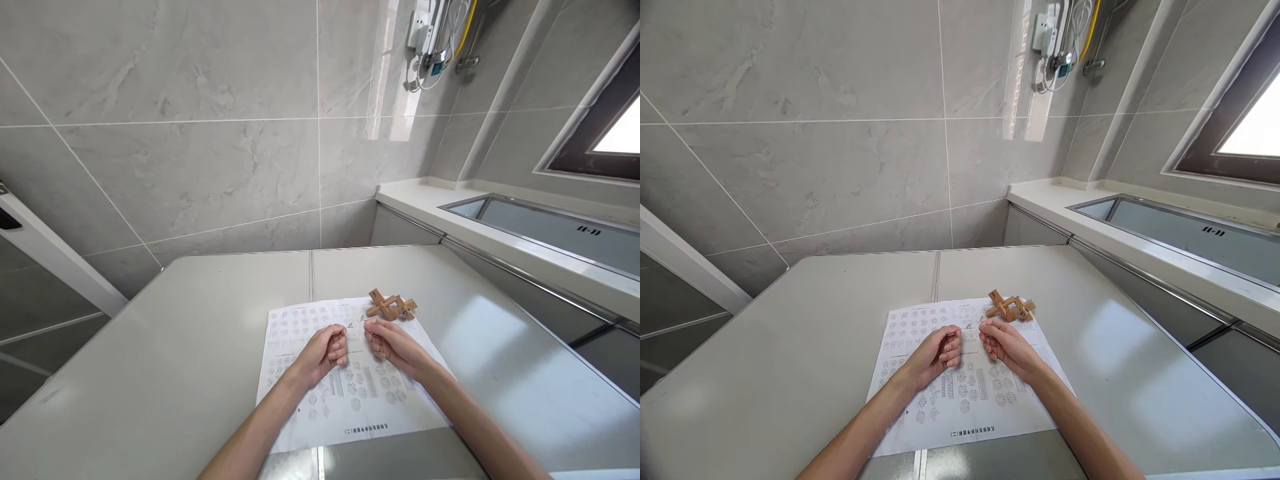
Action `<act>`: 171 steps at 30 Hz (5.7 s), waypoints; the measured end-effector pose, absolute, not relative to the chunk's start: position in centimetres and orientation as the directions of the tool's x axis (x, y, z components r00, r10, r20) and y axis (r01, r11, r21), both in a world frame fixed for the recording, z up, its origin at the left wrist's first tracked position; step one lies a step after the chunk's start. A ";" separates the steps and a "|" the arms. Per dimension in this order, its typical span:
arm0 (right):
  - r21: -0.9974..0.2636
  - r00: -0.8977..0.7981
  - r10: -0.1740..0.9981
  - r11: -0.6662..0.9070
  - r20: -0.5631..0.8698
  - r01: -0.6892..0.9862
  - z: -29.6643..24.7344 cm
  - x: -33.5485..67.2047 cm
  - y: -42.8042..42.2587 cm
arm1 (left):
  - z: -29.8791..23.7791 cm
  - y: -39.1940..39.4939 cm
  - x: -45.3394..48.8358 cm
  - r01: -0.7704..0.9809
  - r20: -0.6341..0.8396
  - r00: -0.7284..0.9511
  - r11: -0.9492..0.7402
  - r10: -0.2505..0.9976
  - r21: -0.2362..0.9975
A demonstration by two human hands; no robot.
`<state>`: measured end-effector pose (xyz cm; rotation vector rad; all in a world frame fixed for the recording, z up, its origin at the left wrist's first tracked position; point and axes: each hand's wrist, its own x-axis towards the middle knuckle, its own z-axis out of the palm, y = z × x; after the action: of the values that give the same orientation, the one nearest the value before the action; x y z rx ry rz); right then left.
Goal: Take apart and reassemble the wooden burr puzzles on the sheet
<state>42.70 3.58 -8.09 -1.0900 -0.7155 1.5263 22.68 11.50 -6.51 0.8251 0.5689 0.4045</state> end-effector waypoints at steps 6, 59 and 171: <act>-0.871 0.008 0.962 -0.243 -0.272 -0.427 -7.9 42.6 3.6 | -6.5 11.5 22.7 -0.122 -0.306 0.782 0.615 0.543 0.779; -0.757 0.274 0.956 0.101 -0.106 -0.645 -7.6 43.7 3.9 | -6.7 11.6 22.5 -0.105 -0.310 0.784 0.607 0.538 0.788; -0.994 -0.514 0.853 0.060 0.097 -0.088 -7.1 41.7 2.2 | -3.8 8.9 21.8 -0.165 0.114 0.860 0.060 0.497 0.984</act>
<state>41.66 2.18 -7.07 -0.7876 -1.5760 1.5590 21.84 8.91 -3.77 1.4283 0.2847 0.5112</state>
